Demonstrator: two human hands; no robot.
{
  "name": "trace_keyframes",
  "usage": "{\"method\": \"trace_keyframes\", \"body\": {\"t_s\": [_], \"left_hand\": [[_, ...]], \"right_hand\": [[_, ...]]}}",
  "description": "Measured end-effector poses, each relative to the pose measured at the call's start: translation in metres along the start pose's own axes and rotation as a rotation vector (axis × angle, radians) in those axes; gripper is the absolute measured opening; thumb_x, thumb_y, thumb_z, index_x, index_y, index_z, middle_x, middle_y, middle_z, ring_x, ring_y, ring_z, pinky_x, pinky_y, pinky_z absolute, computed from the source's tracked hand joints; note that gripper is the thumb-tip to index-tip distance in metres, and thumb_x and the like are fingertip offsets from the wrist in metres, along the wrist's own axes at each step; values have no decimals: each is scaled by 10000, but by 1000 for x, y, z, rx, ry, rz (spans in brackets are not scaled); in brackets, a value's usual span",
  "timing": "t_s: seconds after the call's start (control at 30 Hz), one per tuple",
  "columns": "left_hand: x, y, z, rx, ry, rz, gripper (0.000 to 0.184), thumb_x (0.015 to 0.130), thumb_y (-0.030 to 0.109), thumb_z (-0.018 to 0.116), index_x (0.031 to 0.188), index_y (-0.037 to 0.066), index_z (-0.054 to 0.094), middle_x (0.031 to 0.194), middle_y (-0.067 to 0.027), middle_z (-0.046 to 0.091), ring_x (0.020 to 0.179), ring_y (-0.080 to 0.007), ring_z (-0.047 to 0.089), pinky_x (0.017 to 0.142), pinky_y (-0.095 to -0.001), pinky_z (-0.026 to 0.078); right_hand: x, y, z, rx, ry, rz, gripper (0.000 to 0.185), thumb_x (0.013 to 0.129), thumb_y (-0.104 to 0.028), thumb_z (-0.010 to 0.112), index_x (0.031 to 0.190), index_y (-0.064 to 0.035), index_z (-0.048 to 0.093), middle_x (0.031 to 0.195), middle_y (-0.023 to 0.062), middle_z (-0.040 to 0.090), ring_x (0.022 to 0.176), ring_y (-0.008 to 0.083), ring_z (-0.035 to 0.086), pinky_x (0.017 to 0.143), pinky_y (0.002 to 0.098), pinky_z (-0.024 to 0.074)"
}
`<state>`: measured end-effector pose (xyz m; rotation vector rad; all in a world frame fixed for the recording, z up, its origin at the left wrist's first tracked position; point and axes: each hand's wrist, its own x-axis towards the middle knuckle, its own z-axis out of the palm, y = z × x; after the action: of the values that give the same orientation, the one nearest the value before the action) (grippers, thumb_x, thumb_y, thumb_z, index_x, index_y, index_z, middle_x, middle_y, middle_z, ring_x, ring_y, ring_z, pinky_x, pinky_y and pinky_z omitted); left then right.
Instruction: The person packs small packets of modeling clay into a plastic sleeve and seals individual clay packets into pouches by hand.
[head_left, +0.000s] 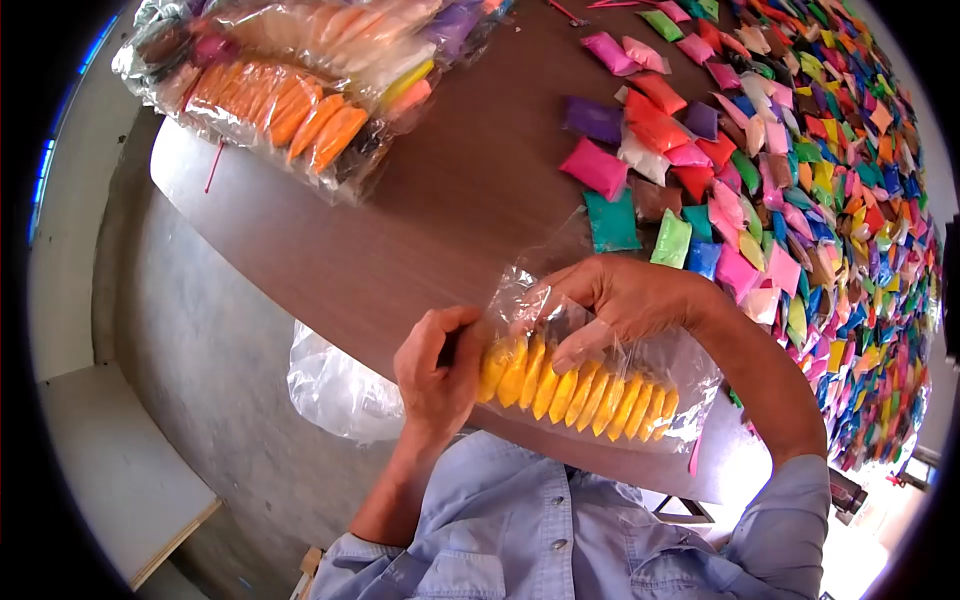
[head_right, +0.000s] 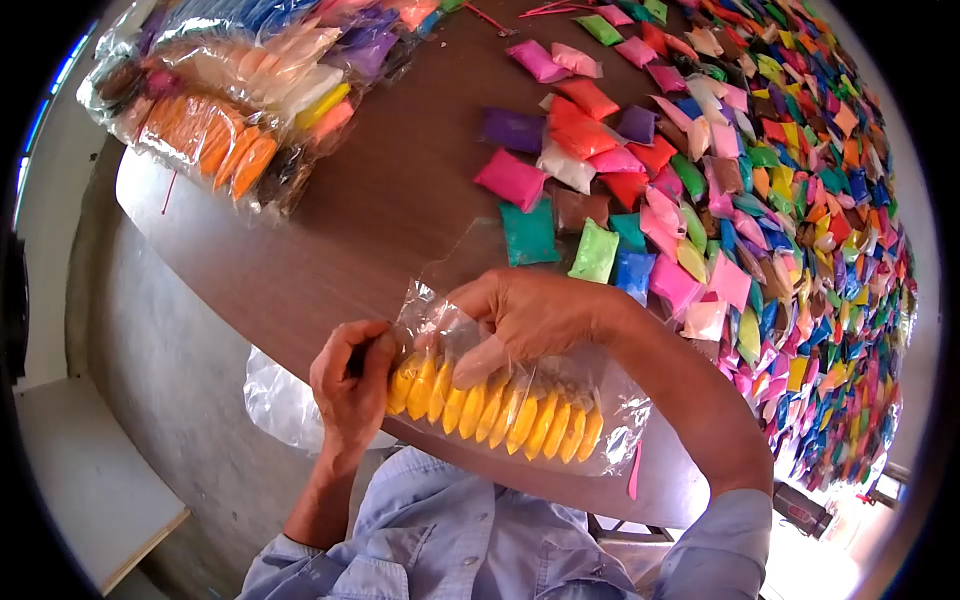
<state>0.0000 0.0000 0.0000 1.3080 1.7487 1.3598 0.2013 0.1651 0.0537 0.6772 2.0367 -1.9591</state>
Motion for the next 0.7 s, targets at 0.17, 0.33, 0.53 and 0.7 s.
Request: {"method": "trace_keyframes", "body": {"t_s": [0.17, 0.33, 0.53, 0.7], "left_hand": [[2, -5, 2, -28, 2, 20, 150, 883, -113, 686, 991, -9, 698, 847, -112, 685, 699, -200, 651, 634, -308, 513], [2, -6, 2, -8, 11, 35, 168, 861, -113, 695, 987, -3, 699, 836, -115, 683, 688, -225, 649, 624, -322, 508], [2, -7, 2, 21, 21, 76, 180, 844, -112, 707, 983, 2, 701, 831, -112, 685, 687, -239, 648, 624, -332, 508], [2, -7, 1, 35, 22, 98, 175, 849, -112, 704, 977, 6, 702, 833, -109, 685, 688, -236, 648, 623, -330, 508]], "right_hand": [[13, 3, 4, 143, -28, -46, 393, 901, -328, 831, 1160, -38, 773, 957, 36, 766, 786, 75, 657, 727, 281, 524], [12, -12, 3, 68, -100, 188, 352, 902, -301, 845, 1137, -43, 797, 1039, 45, 778, 942, 107, 691, 818, 290, 543], [11, -11, 6, 77, -105, 171, 403, 909, -347, 837, 1151, -29, 786, 1062, 73, 788, 935, 121, 699, 819, 290, 547], [-8, -6, -2, 65, 30, 51, 367, 906, -267, 840, 1175, -29, 770, 1073, 62, 777, 946, 130, 696, 823, 294, 545]]}}
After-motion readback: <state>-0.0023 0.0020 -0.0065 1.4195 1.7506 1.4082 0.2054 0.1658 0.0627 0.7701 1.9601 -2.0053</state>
